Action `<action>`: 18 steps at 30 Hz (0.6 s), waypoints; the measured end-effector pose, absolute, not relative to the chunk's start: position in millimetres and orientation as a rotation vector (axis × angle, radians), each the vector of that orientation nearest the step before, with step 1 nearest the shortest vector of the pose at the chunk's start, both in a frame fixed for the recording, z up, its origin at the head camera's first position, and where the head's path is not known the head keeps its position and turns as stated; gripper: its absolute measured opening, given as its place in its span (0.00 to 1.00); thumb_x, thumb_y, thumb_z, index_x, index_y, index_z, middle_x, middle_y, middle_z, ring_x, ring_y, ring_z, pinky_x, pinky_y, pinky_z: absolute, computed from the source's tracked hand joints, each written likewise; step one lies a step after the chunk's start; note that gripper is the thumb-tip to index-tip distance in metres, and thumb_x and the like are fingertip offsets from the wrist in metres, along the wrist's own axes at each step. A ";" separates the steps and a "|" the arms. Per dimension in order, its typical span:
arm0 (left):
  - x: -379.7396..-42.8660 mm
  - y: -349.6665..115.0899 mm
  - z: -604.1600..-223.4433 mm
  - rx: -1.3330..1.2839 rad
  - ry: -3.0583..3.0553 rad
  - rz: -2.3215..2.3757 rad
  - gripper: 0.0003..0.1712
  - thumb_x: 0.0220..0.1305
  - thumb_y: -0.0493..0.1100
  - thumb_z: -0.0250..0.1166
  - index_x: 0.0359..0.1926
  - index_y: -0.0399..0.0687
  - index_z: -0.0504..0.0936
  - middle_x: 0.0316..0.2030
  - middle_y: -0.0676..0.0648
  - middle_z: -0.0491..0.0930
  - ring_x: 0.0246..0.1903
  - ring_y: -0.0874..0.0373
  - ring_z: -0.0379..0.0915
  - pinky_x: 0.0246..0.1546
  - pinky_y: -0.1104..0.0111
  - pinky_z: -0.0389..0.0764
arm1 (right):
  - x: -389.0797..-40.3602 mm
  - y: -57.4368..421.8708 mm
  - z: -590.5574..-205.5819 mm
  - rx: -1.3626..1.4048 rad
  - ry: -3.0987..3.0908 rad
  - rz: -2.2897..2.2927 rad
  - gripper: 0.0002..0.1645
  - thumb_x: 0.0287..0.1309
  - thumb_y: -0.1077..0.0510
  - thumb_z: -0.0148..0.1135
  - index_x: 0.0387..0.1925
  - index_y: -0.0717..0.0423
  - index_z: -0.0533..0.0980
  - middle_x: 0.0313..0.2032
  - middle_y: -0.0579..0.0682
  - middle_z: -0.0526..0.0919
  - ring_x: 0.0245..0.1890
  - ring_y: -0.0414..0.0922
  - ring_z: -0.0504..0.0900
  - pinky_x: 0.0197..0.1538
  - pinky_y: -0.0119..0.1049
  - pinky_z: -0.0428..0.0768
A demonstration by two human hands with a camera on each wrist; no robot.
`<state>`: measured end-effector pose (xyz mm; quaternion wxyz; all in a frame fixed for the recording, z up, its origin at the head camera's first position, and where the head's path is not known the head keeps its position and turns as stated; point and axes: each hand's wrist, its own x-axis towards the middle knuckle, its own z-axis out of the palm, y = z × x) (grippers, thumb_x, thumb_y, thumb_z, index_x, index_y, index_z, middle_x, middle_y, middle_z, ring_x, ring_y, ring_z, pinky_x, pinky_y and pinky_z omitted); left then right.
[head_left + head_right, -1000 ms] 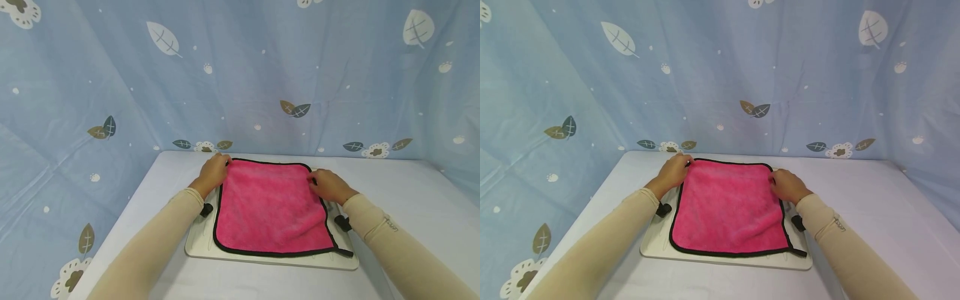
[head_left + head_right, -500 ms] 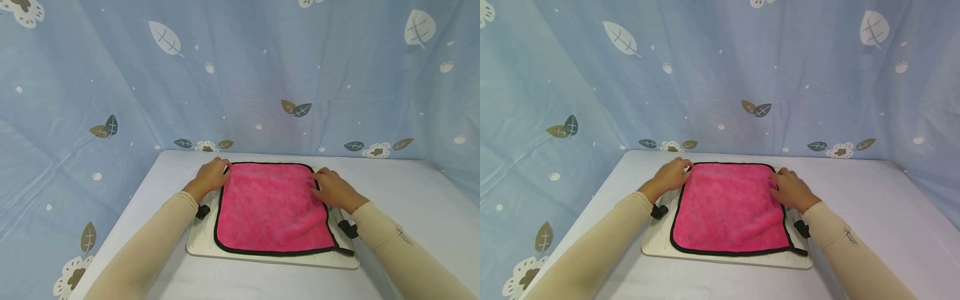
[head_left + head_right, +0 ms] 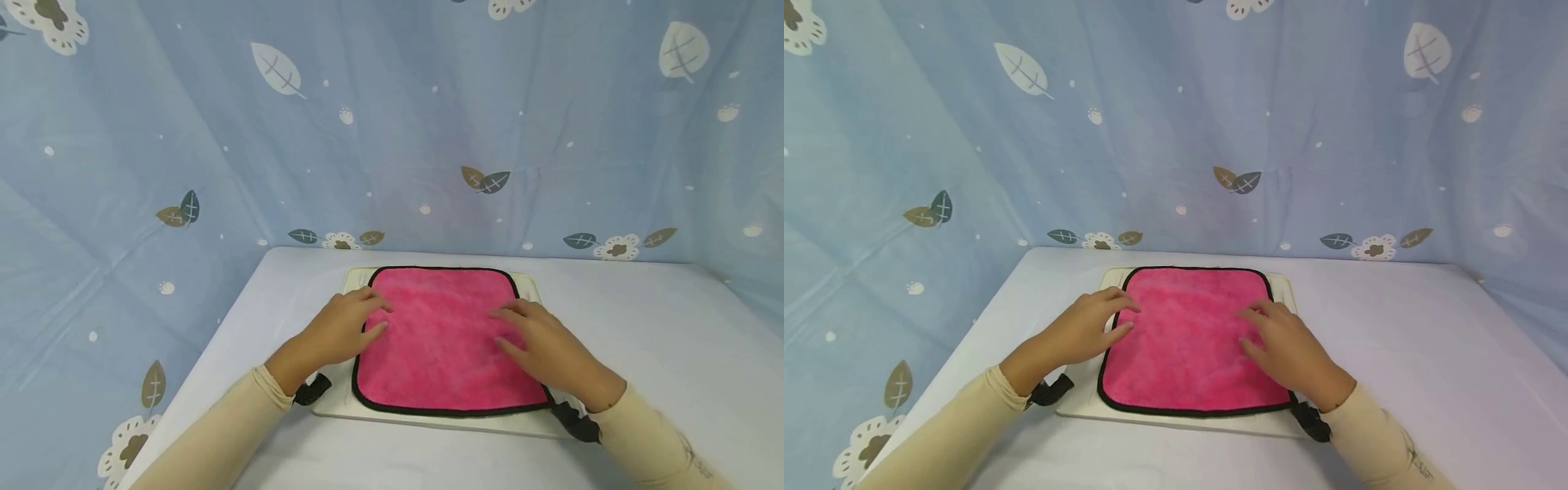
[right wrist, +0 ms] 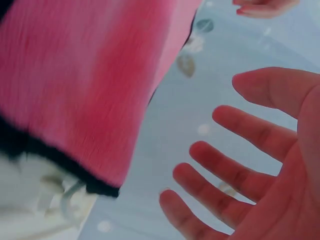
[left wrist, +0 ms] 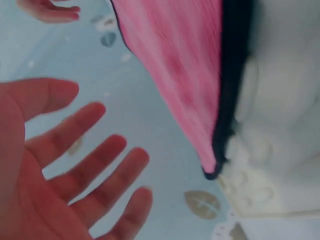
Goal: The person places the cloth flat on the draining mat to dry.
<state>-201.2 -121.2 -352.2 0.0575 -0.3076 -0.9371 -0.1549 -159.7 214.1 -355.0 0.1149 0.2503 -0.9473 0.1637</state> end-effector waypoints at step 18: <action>-149.9 -88.7 -360.6 -1.390 -2.918 -0.215 0.23 0.62 0.55 0.70 0.57 0.59 0.82 0.52 0.55 0.79 0.54 0.61 0.76 0.59 0.63 0.76 | -126.9 198.3 -353.8 0.996 -2.918 0.368 0.22 0.51 0.52 0.76 0.49 0.50 0.83 0.47 0.46 0.82 0.50 0.46 0.82 0.51 0.44 0.84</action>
